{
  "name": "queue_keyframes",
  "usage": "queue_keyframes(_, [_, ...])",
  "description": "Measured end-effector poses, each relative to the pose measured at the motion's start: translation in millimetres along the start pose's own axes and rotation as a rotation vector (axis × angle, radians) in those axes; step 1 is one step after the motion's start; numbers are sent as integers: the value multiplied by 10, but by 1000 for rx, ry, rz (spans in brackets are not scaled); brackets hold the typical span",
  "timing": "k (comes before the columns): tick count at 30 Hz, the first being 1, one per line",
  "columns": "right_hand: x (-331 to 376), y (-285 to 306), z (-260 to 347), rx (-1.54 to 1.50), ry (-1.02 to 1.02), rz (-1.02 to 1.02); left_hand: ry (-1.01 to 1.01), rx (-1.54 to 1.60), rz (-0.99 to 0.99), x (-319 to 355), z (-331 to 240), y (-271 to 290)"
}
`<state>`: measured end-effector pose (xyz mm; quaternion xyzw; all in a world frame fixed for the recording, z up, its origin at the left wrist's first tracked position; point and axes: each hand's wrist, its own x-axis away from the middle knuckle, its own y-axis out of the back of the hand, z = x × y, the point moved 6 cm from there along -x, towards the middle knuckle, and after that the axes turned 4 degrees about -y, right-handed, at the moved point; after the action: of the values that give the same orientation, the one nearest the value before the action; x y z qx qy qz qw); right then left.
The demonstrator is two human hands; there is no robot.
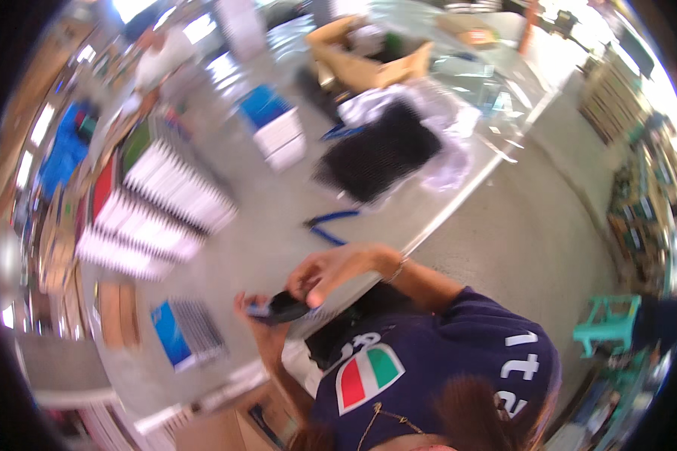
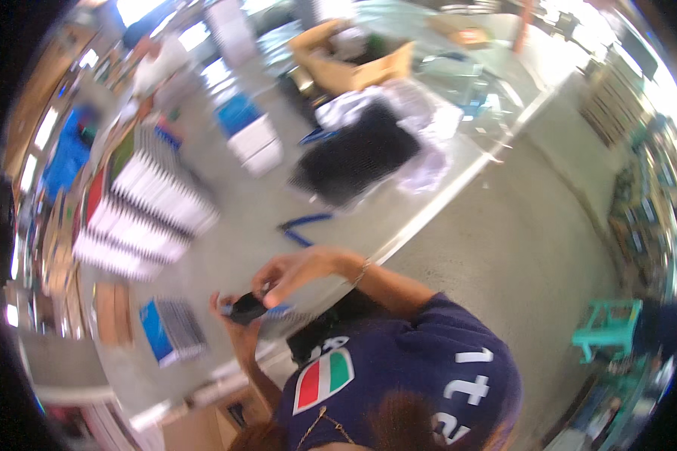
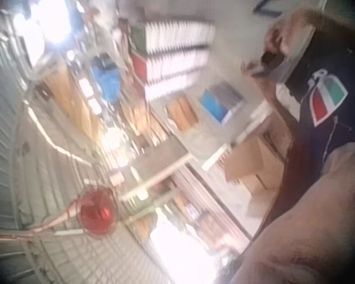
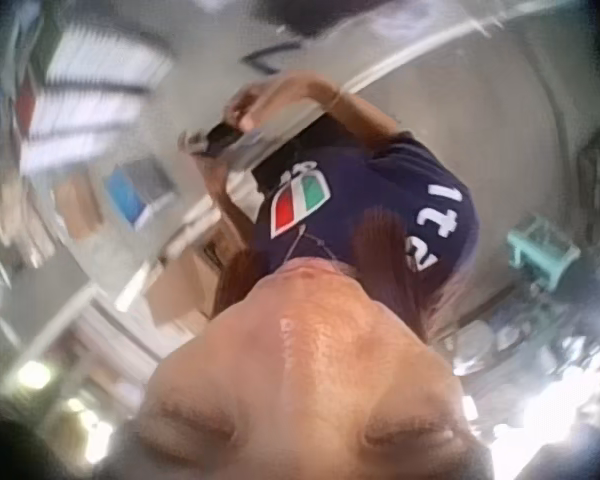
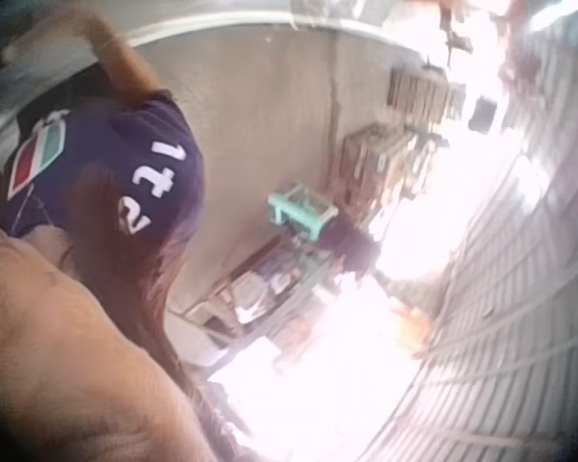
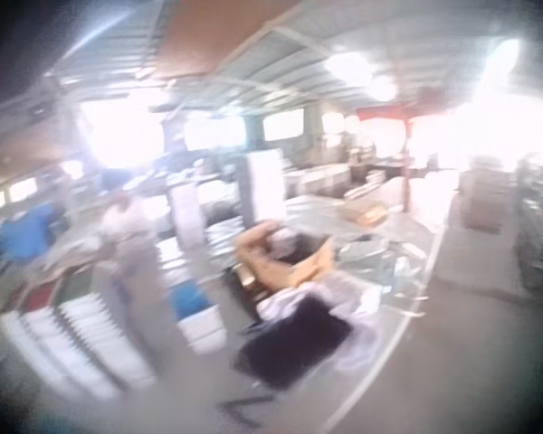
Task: The person assembles spiral-bound notebooks by inserting a metal coil into the punched holes of a blue notebook cover. They use pliers to secure the coil ends and place the finished notebook on a stack. The process is repeated for multiple notebooks.
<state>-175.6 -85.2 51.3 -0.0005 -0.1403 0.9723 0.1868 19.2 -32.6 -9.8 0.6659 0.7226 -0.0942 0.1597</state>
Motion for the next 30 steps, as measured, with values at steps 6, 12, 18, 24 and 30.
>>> queue_keyframes(6, [28, 332, -41, 574, -154, -510, 91, 68, 53, -85, 71, -120])
queue_keyframes(12, [-104, 240, -109, 302, -192, -295, 55, -26, 53, -125, -62, -130])
queue_keyframes(18, [-129, -3, 134, 394, -115, -149, 71, 20, 55, -135, -26, -132])
queue_keyframes(24, [-186, 123, 86, 446, -203, -243, 72, -17, 76, -150, -46, -141])
queue_keyframes(30, [-156, 146, 114, 487, -129, -304, 85, -12, 101, -171, -71, -133])
